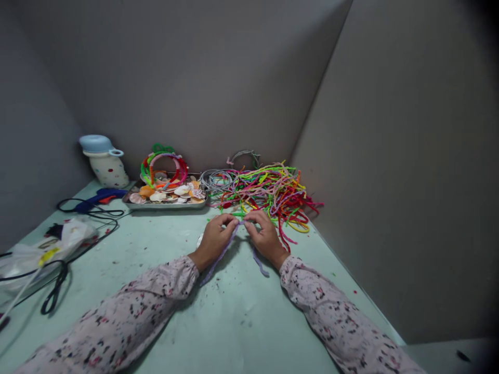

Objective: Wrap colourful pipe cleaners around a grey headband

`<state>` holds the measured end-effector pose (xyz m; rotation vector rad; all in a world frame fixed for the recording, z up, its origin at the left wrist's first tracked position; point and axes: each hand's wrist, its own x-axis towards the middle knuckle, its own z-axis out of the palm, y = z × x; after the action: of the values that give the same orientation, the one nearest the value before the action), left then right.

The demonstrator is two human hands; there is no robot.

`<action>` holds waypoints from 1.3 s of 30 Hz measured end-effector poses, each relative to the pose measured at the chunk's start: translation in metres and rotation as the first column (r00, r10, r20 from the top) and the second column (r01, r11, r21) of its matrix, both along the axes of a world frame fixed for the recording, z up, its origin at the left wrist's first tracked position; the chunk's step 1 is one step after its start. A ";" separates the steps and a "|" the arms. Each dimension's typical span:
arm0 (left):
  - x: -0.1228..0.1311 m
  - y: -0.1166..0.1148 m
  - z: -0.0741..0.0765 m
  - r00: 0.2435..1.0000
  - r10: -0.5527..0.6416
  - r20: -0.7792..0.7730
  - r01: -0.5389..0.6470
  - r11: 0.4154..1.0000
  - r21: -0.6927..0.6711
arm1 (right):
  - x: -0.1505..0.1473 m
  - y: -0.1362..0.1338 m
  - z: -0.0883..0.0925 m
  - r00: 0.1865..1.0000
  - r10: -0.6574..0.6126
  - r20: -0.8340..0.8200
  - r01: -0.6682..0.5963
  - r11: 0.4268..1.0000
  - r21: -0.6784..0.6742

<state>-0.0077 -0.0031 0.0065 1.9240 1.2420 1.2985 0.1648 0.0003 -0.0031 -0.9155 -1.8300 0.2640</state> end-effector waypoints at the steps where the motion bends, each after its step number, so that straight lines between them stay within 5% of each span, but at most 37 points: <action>1: 0.000 0.000 0.000 1.000 0.005 -0.008 -0.005 1.000 0.001 | 0.000 0.000 0.000 1.000 0.002 0.001 -0.002 1.000 0.000; 39: 0.001 0.003 -0.001 1.000 0.007 -0.008 -0.007 0.999 -0.043 | -0.001 0.000 -0.002 1.000 0.015 -0.003 -0.015 1.000 -0.015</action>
<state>-0.0071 -0.0003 0.0051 1.8974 1.2718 1.2588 0.1638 0.0006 -0.0047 -0.9115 -1.8346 0.2885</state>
